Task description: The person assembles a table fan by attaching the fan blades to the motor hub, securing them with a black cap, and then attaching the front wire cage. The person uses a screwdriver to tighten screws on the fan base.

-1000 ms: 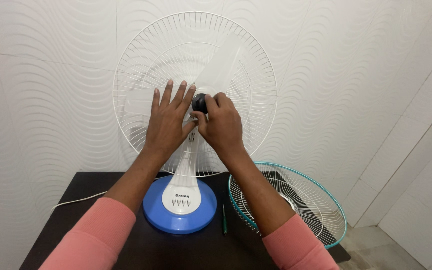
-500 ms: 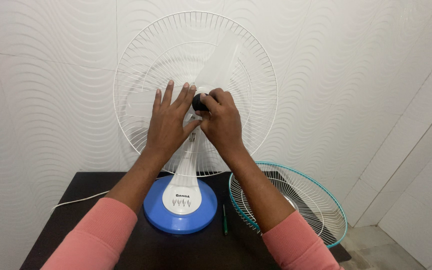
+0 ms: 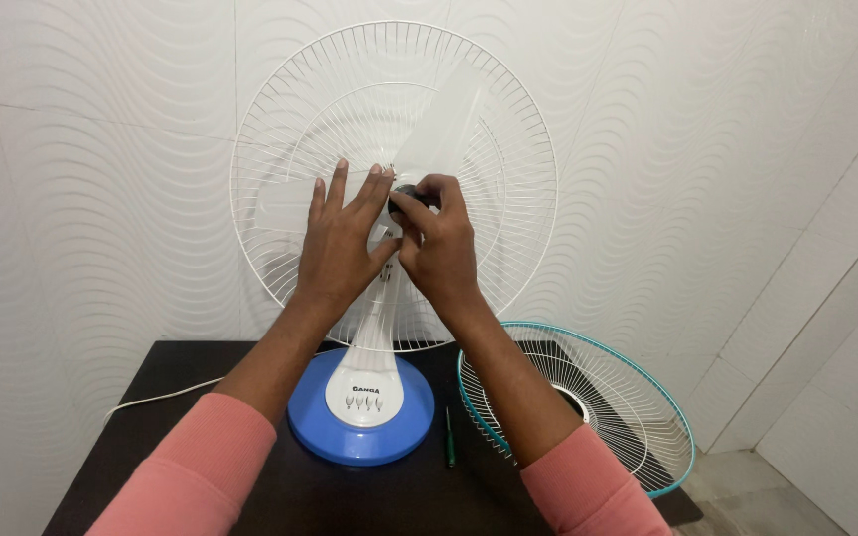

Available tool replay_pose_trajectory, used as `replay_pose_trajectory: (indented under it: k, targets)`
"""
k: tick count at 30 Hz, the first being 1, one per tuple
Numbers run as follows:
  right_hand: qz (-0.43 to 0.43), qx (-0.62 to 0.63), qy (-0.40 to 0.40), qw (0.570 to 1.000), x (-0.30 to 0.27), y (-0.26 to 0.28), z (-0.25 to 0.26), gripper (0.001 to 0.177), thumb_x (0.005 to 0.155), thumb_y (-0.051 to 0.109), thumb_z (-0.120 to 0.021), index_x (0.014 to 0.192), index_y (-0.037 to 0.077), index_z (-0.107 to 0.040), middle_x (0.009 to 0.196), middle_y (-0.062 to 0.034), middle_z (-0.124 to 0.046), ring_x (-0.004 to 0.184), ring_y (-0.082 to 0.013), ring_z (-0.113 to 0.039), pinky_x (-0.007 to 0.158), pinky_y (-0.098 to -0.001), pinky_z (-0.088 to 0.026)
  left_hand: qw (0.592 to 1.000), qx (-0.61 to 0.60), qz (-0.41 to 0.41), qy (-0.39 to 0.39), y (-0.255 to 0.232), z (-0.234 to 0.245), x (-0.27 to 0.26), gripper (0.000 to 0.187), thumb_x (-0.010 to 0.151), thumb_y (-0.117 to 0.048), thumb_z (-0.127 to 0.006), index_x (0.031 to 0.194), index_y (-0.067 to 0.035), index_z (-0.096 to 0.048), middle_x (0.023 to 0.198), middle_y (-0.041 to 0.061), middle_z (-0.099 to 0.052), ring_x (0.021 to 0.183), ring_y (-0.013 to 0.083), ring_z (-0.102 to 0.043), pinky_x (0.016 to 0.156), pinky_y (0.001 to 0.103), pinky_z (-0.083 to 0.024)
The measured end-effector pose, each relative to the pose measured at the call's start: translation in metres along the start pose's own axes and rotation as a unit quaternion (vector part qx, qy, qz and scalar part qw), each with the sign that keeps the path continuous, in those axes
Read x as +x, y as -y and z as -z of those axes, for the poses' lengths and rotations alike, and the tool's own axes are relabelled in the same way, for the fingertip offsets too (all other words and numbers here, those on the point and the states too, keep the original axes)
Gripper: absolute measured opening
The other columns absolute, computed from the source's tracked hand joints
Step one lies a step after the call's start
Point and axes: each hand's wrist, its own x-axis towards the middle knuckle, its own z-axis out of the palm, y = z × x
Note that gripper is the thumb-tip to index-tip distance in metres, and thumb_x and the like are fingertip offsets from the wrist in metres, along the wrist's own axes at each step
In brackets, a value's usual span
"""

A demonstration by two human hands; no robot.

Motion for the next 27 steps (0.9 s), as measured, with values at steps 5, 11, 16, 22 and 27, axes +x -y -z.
replay_pose_trajectory:
  k: [5, 11, 16, 22, 27]
  targets:
    - [-0.054, 0.042, 0.05, 0.996, -0.003, -0.006, 0.0, 0.053, 0.077, -0.018, -0.058, 0.123, 0.004, -0.071, 0.124, -0.013, -0.064, 0.098, -0.0223, -0.072, 0.07, -0.0309, -0.062, 1.0, -0.019, 0.007, 0.004, 0.0, 0.0, 0.001, 0.083, 0.079, -0.026, -0.083, 0.151, -0.01, -0.044, 0.157, 0.011, -0.046, 0.15, 0.0443, -0.025, 0.122, 0.063, -0.015]
    - [0.025, 0.059, -0.004, 0.998, -0.001, -0.008, 0.002, 0.046, 0.081, -0.011, -0.067, 0.123, 0.006, -0.071, 0.121, -0.013, -0.065, 0.114, -0.0251, -0.067, 0.091, -0.032, -0.062, 1.0, -0.014, 0.007, -0.004, 0.001, -0.002, 0.0, 0.082, 0.08, -0.023, -0.082, 0.152, -0.011, -0.045, 0.158, 0.01, -0.048, 0.152, 0.0431, -0.026, 0.123, 0.062, -0.016]
    - [0.021, -0.01, -0.029, 0.999, 0.0, -0.004, 0.005, 0.039, 0.083, -0.002, -0.078, 0.121, 0.001, -0.069, 0.113, -0.0135, -0.064, 0.106, -0.0264, -0.065, 0.086, -0.035, -0.058, 1.0, -0.014, 0.013, 0.001, 0.0, -0.002, 0.001, 0.085, 0.079, -0.025, -0.084, 0.153, -0.012, -0.045, 0.157, 0.011, -0.048, 0.151, 0.0428, -0.026, 0.123, 0.061, -0.016]
    - [-0.129, 0.013, 0.009, 0.992, 0.001, -0.002, 0.006, 0.024, 0.086, 0.003, -0.079, 0.109, 0.001, -0.071, 0.105, -0.0115, -0.067, 0.09, -0.0214, -0.071, 0.074, -0.031, -0.06, 1.0, -0.024, 0.014, 0.0, -0.003, 0.002, 0.0, 0.088, 0.078, -0.028, -0.085, 0.153, -0.011, -0.044, 0.157, 0.011, -0.047, 0.152, 0.0433, -0.025, 0.123, 0.061, -0.017]
    - [-0.046, -0.01, 0.01, 0.999, -0.003, -0.002, 0.01, 0.034, 0.084, -0.005, -0.07, 0.116, 0.003, -0.075, 0.113, -0.0123, -0.068, 0.104, -0.0256, -0.069, 0.083, -0.0344, -0.06, 1.0, -0.022, 0.015, 0.003, -0.003, 0.0, 0.0, 0.085, 0.079, -0.027, -0.084, 0.152, -0.011, -0.045, 0.156, 0.012, -0.048, 0.151, 0.0436, -0.025, 0.122, 0.062, -0.017]
